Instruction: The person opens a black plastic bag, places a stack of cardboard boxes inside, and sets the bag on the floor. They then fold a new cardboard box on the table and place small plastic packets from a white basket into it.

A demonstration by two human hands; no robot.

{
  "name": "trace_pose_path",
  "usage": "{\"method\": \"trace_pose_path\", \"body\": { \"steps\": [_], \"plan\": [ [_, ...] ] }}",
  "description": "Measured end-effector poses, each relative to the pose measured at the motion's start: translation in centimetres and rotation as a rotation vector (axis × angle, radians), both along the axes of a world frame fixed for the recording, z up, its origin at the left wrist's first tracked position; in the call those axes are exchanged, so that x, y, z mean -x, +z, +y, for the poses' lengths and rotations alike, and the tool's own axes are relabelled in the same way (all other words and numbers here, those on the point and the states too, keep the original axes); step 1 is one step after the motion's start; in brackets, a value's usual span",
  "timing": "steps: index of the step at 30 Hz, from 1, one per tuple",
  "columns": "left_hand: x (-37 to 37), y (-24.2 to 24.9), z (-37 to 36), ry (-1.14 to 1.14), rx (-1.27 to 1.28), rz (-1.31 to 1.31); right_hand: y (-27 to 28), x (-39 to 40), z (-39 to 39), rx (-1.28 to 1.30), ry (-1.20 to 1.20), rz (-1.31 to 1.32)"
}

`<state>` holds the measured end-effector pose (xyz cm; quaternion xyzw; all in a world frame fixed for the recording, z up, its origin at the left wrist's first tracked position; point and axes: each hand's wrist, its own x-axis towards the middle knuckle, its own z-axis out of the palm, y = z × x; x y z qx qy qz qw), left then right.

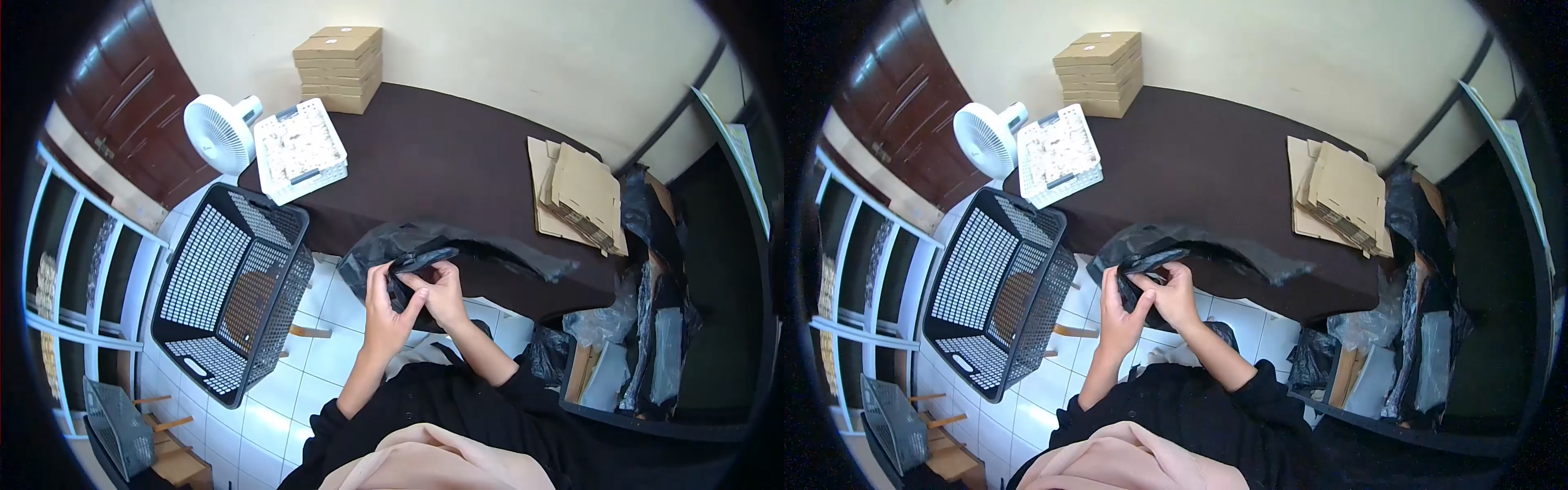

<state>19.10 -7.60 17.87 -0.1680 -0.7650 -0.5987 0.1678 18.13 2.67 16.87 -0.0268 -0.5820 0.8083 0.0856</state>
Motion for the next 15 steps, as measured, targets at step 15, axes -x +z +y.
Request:
{"method": "trace_pose_path", "body": {
  "steps": [15],
  "plan": [
    [5.0, -5.9, -21.1, 0.195, -1.186, -0.683, -2.1, 0.8, 12.3, -0.06, -0.306, -0.08]
  ]
}}
